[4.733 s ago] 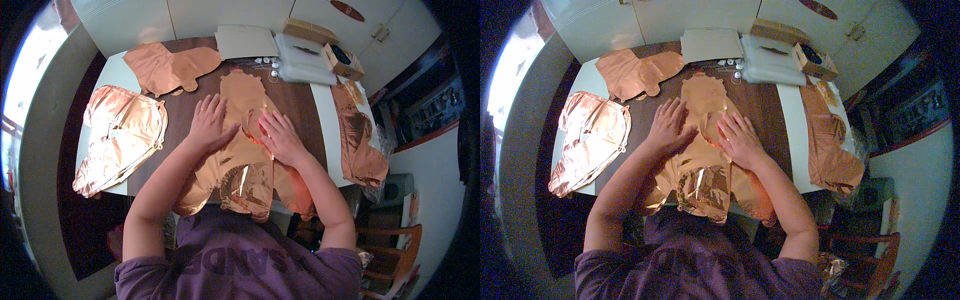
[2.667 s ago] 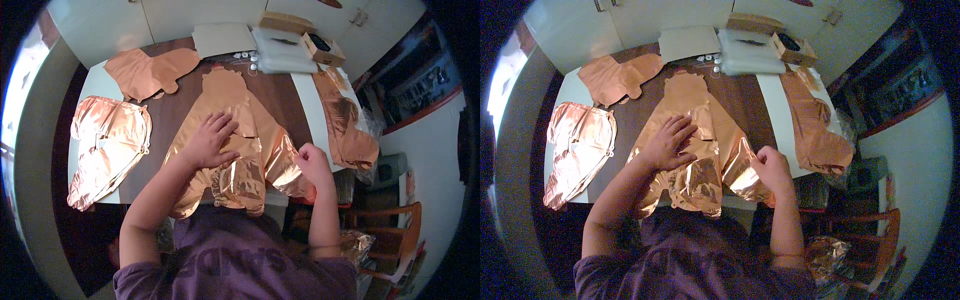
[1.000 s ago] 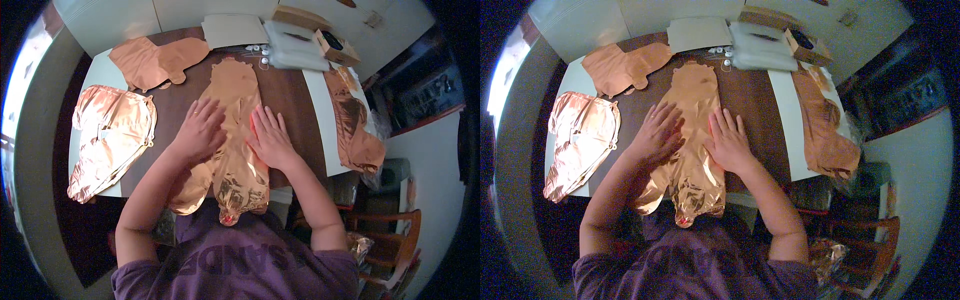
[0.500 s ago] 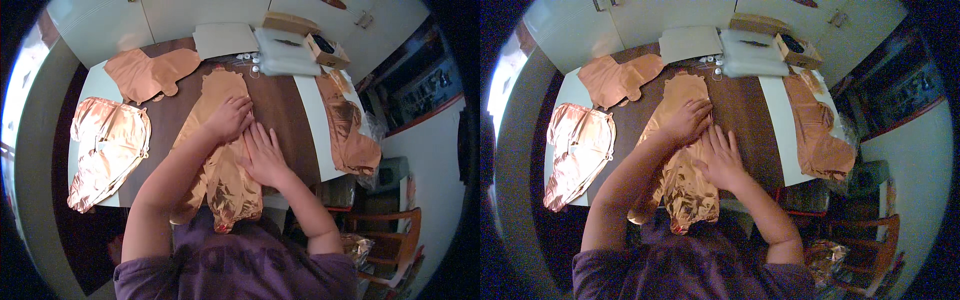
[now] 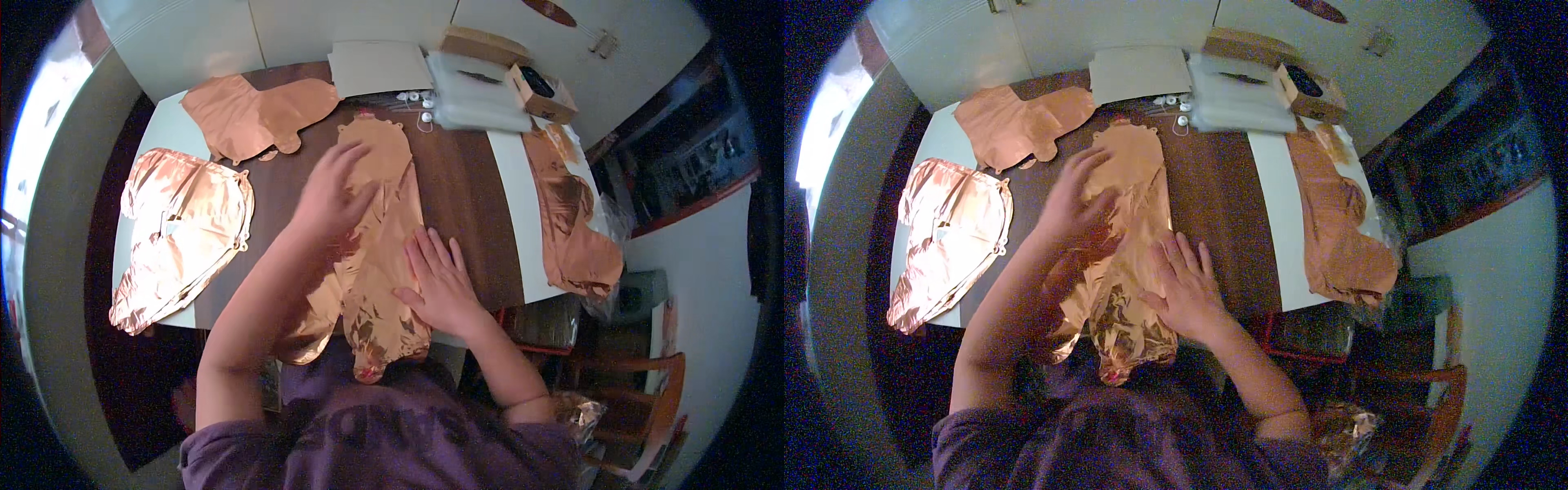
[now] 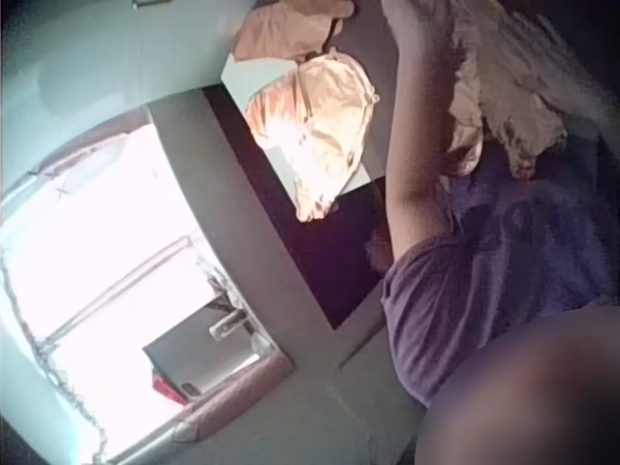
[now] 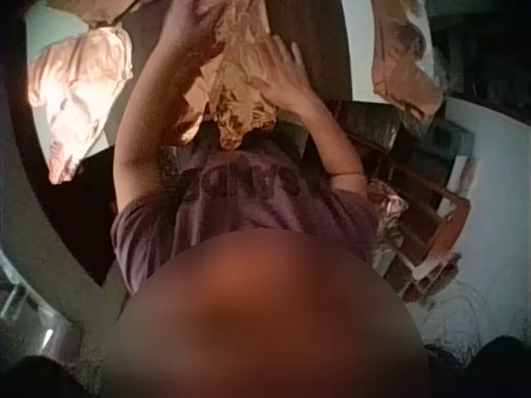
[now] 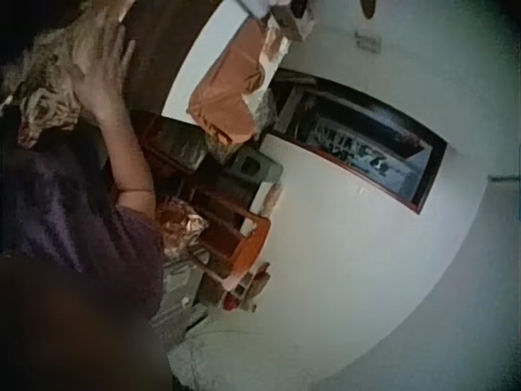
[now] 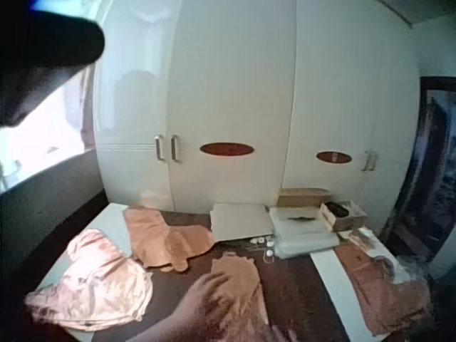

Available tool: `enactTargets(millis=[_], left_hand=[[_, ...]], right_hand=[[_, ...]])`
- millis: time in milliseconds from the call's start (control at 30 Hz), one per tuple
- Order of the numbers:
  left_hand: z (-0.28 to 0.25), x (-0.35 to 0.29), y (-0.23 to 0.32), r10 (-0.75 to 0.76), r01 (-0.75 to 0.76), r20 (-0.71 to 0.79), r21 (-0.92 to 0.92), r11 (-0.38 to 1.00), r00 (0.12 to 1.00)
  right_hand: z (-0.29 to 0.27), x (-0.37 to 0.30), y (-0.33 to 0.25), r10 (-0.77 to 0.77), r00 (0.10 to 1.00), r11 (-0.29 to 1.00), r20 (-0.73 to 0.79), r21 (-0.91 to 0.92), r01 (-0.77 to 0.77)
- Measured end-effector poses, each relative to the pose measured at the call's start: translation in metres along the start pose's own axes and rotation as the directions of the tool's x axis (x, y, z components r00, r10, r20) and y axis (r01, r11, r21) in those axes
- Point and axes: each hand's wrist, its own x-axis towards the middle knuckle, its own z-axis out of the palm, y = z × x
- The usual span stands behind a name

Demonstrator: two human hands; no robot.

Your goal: Folding foil balloons and placing them into plastic packaging with cardboard inserts.

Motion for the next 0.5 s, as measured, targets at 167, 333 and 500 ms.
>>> enactTargets(millis=[167, 333, 500], left_hand=[[-0.08, -0.191, 0.041, -0.316, 0.335, -0.279, 0.021, 0.942, 0.907], [-0.054, -0.256, 0.065, -0.942, 0.689, -0.201, -0.643, 0.334, 0.269], [-0.068, -0.219, 0.058, -0.803, 0.674, 0.09, -0.604, 0.426, 0.589]], right_hand=[[-0.007, 0.003, 0.004, -0.026, 1.0, 1.0, -0.001, 0.017, 0.026], [-0.011, 0.002, 0.004, -0.063, 0.998, 0.997, 0.025, -0.04, 0.064], [-0.004, 0.0, 0.009, -0.094, 0.996, 0.994, -0.01, -0.055, 0.093]])
